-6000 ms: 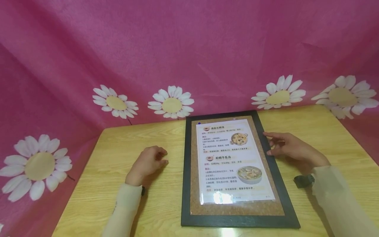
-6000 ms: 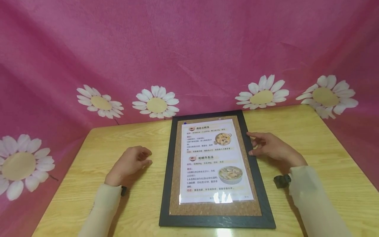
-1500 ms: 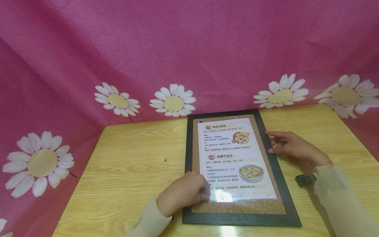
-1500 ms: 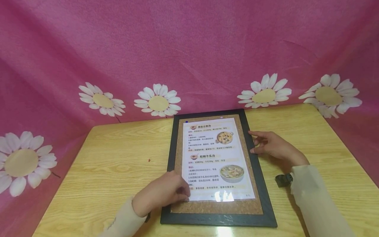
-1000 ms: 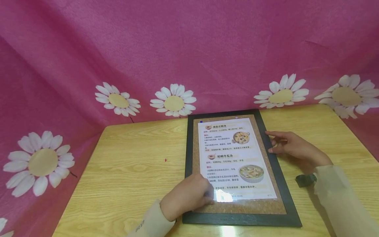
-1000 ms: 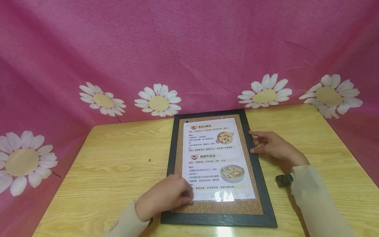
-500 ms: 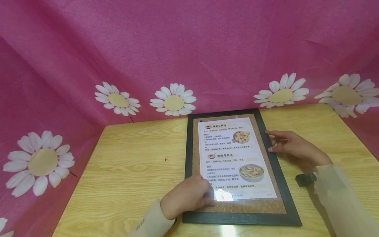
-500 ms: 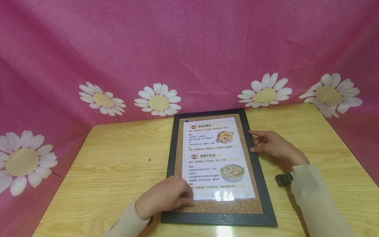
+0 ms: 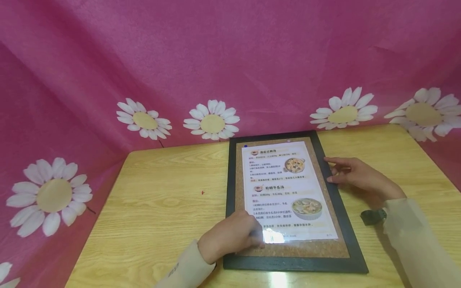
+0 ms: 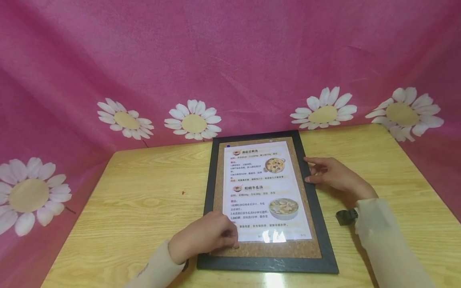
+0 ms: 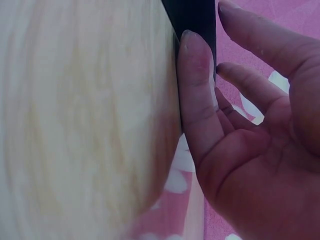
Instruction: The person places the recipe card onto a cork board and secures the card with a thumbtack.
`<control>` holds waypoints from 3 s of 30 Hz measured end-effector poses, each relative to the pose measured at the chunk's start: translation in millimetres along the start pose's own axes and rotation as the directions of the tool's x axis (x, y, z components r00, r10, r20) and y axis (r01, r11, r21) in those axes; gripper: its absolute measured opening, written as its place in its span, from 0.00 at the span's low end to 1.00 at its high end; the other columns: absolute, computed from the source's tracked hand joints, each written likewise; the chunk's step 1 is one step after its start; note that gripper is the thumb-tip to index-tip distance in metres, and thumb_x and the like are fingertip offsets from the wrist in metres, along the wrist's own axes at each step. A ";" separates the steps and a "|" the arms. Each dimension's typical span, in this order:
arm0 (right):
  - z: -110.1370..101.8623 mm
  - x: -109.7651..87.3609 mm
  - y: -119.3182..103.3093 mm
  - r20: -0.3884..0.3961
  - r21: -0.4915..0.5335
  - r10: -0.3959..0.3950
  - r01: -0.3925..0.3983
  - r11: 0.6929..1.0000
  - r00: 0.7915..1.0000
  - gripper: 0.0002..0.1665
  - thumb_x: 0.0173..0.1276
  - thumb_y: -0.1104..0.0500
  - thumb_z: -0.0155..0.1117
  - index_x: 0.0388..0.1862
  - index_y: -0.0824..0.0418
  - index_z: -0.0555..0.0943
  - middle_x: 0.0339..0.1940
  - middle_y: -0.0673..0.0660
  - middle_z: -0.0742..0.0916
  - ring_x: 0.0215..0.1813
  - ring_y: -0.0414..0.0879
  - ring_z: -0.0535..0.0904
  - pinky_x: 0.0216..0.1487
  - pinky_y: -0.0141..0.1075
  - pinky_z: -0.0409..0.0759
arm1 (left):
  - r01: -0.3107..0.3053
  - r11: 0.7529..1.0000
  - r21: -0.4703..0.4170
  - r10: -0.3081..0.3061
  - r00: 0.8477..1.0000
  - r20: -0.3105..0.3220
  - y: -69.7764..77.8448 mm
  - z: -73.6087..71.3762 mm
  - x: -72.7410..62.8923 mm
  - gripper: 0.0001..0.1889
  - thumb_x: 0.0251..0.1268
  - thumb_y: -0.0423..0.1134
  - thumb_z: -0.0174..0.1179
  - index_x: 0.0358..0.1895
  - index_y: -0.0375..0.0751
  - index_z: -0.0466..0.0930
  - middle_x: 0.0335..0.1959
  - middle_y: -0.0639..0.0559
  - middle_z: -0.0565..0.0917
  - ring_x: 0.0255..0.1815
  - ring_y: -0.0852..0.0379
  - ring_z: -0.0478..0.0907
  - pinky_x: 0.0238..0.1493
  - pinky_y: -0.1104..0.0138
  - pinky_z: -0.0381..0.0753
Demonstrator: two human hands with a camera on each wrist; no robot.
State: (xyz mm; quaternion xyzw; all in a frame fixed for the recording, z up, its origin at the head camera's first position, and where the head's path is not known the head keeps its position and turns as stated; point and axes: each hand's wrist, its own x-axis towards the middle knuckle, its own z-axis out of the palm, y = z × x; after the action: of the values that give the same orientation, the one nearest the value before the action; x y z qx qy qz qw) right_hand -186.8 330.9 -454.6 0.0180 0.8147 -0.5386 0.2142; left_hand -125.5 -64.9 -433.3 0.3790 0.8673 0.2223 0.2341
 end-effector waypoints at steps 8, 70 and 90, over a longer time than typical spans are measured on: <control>-3.0 3.5 -2.4 -0.005 -0.131 -0.053 0.052 0.990 0.999 0.49 0.71 0.50 0.72 0.84 0.56 0.60 0.51 0.58 0.78 0.53 0.45 0.73 0.49 0.32 0.79 | -0.014 0.999 0.038 0.013 1.000 0.014 -0.3 -1.0 2.2 0.10 0.64 0.43 0.72 0.24 0.49 0.86 0.16 0.64 0.75 0.15 0.69 0.69 0.22 0.76 0.69; -0.3 0.3 -8.8 -0.006 -0.066 -0.001 0.000 0.998 1.000 0.49 0.71 0.48 0.71 0.85 0.51 0.58 0.53 0.59 0.77 0.52 0.45 0.74 0.50 0.33 0.79 | 0.040 0.979 0.201 -0.017 0.993 -0.114 15.4 4.6 -8.1 0.23 0.56 0.23 0.64 0.11 0.49 0.69 0.11 0.62 0.62 0.15 0.66 0.60 0.18 0.74 0.59; 0.3 3.1 -2.3 -0.010 -0.124 -0.011 0.009 0.992 1.000 0.48 0.72 0.50 0.70 0.85 0.54 0.59 0.53 0.59 0.78 0.53 0.45 0.73 0.49 0.32 0.78 | 0.152 0.980 0.132 -0.142 0.986 -0.083 2.1 -17.3 -13.1 0.12 0.67 0.33 0.66 0.24 0.49 0.84 0.17 0.61 0.76 0.18 0.65 0.72 0.23 0.73 0.72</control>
State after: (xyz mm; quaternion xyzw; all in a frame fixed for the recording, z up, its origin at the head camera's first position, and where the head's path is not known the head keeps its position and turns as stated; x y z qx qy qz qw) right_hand -190.2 329.0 -453.9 0.0034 0.8477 -0.4880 0.2080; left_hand -126.3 -77.1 -415.3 0.3209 0.9141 0.1578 0.1914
